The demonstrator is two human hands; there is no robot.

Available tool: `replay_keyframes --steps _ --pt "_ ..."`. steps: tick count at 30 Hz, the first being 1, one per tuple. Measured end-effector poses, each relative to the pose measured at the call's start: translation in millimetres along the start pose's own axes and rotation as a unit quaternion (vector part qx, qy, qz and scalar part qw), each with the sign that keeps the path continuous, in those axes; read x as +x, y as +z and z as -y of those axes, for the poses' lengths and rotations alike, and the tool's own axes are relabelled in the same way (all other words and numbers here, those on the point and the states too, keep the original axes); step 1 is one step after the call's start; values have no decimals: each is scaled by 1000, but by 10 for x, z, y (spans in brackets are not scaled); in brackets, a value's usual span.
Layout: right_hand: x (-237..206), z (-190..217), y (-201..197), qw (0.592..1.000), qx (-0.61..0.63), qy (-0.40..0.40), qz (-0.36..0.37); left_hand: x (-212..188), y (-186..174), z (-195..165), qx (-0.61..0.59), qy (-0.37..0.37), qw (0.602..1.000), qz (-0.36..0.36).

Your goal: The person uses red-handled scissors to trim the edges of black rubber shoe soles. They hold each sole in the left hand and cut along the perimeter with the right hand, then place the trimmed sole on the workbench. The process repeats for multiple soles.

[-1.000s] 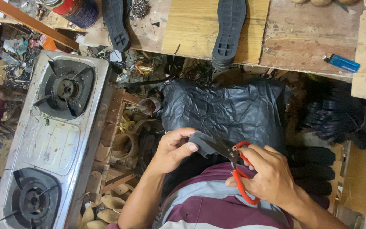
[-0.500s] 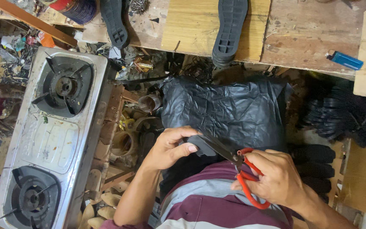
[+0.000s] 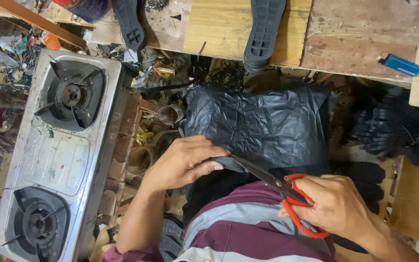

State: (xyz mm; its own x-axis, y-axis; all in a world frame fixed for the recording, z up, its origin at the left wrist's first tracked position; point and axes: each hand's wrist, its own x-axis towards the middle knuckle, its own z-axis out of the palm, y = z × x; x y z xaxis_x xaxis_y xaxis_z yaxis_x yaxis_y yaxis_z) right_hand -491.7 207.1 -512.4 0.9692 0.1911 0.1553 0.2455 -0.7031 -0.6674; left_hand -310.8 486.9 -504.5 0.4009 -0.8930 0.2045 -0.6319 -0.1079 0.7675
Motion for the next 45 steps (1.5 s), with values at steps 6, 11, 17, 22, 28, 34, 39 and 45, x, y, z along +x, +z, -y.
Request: replay_keyframes --steps 6,11,17,22,28,34,39,45 --pt "-156 -163 51 998 16 52 26 47 -36 -33 51 9 998 29" --pt "-175 -212 132 993 -24 111 37 80 -12 -39 47 13 999 23" --pt "-151 -192 94 999 13 45 22 73 -3 -13 44 13 998 38" --pt "-190 -274 125 996 -6 93 13 -24 49 48 -14 -20 1000 -10" --pt "-136 -268 255 988 55 128 -72 -98 326 192 -224 32 964 -138" --pt "-24 -178 387 987 -15 117 -105 -23 656 396 -552 -120 785 -255" --pt "81 -155 389 980 -123 44 -149 12 820 315 -670 -180 685 -223" --pt "163 -148 394 975 -164 24 -148 -3 990 196 -658 -232 690 -194"
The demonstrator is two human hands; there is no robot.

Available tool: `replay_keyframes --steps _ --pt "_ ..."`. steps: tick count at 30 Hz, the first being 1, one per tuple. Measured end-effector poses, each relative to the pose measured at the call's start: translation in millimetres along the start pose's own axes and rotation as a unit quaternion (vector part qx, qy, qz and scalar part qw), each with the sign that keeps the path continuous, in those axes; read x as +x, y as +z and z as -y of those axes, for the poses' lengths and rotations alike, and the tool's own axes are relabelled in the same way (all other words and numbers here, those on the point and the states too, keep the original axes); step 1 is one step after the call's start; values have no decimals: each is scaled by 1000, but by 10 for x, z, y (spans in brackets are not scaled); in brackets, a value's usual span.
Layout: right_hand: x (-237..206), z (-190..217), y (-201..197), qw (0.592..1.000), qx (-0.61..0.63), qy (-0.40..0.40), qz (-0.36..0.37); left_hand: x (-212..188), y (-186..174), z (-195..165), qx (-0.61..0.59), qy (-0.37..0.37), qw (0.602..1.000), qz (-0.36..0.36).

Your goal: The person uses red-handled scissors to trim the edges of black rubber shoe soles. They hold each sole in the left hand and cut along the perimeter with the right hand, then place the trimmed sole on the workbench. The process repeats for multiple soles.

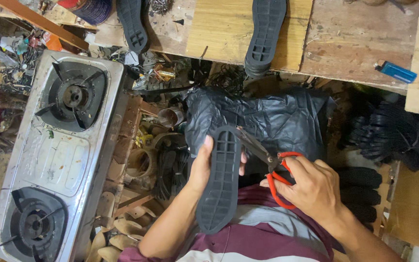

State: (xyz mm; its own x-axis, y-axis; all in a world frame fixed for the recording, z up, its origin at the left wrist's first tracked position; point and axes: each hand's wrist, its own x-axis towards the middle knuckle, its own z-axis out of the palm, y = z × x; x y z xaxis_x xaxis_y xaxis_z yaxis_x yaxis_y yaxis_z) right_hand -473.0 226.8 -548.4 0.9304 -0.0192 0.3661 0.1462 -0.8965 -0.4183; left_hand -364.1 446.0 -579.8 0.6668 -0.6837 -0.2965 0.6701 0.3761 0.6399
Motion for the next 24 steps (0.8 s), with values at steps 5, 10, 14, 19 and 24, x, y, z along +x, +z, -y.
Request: replay_keyframes --steps 5,10,14,19,24 --pt "1 -11 -39 1000 9 6 21 -51 -8 40 30 -25 998 42" --pt "-46 -19 -115 997 30 22 65 -96 -9 18 83 -50 995 40" --pt "-93 -82 -207 996 35 8 87 -126 -7 -99 108 -82 989 51" --pt "-143 -129 -235 996 26 2 85 -140 43 -222 125 -106 983 82" --pt "-186 -110 -211 998 32 -10 61 -172 128 -190 110 -102 986 74"
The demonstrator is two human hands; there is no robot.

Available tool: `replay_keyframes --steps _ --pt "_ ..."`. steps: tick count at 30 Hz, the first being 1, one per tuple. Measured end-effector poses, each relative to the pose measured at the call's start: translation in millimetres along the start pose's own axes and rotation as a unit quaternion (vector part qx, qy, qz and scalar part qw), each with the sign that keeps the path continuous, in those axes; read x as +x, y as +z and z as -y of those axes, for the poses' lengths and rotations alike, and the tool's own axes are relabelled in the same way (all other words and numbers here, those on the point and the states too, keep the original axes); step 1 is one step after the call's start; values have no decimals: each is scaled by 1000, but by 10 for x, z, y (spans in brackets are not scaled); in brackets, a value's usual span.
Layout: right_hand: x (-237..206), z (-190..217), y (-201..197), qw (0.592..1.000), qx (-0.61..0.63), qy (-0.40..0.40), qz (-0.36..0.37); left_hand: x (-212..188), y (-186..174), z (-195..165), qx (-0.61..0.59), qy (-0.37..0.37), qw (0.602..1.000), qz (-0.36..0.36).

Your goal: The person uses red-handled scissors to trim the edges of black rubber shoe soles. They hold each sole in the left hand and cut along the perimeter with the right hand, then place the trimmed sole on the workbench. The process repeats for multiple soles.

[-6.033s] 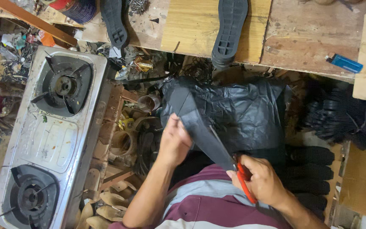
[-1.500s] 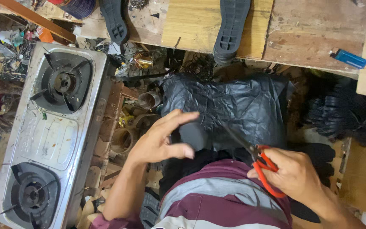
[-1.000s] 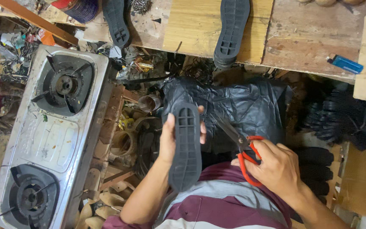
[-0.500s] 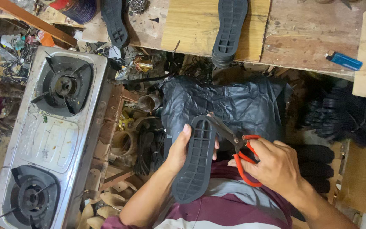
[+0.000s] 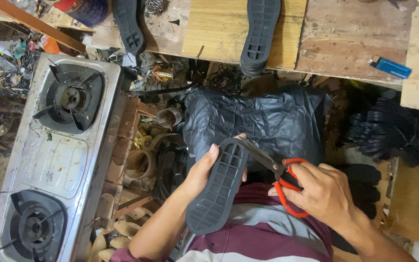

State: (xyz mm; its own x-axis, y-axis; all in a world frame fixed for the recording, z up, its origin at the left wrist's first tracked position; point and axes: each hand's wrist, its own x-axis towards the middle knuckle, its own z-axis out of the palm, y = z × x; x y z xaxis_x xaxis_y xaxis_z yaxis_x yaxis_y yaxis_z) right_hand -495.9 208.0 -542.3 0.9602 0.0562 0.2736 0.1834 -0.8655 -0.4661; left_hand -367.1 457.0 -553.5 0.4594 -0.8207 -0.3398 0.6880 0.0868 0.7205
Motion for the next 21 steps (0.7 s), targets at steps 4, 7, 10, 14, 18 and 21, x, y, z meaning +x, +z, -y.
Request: replay_keyframes --steps 4,7,10,14,18,21 --pt "4 -26 -55 999 5 20 41 -30 -2 -16 14 -7 1000 -4" --pt "31 -24 -112 999 -7 6 39 -75 -31 -37 24 -5 999 20" --pt "78 -7 -164 1000 1 5 20 -96 -50 -25 4 -13 1000 18" --pt "131 35 -196 1000 5 -9 15 -98 -59 42 14 -52 998 21" --pt "138 10 -220 999 15 -29 37 -87 -102 98 25 -76 996 34" --pt "116 -64 -232 997 0 -40 70 -63 -161 119 17 -101 993 52"
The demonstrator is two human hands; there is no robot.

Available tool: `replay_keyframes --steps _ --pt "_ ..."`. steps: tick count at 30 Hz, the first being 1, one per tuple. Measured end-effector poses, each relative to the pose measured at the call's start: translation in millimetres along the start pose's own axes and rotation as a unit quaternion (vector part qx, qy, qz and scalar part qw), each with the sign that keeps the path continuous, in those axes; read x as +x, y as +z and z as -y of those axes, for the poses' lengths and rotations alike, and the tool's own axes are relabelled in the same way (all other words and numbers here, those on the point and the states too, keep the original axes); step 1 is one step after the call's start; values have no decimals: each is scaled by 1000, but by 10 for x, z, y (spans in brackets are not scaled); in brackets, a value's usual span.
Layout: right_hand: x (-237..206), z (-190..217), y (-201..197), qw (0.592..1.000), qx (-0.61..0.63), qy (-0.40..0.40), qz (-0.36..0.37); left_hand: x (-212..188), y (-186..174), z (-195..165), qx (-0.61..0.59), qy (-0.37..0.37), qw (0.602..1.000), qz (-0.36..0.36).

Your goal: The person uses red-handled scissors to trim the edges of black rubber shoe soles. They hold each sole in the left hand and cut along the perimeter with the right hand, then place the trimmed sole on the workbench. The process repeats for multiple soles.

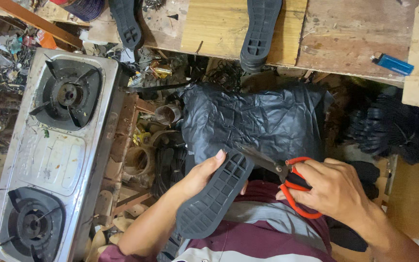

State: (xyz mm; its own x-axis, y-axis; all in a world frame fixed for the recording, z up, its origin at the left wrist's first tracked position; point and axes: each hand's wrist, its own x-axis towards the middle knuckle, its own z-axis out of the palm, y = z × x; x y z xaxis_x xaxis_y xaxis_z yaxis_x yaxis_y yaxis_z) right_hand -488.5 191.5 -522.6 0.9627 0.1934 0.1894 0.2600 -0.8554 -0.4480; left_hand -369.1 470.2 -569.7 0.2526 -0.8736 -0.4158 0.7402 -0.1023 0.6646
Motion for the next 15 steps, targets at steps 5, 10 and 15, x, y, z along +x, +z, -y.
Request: replay_keyframes --steps 5,10,15 --pt "-83 -154 7 1000 1 -8 22 -67 -81 30 -18 -72 997 -4" --pt "-138 -233 39 999 2 15 28 -73 -87 2 -28 -90 996 -4" --pt "-145 -196 165 992 76 98 -38 -94 -176 -316 179 199 957 -107"
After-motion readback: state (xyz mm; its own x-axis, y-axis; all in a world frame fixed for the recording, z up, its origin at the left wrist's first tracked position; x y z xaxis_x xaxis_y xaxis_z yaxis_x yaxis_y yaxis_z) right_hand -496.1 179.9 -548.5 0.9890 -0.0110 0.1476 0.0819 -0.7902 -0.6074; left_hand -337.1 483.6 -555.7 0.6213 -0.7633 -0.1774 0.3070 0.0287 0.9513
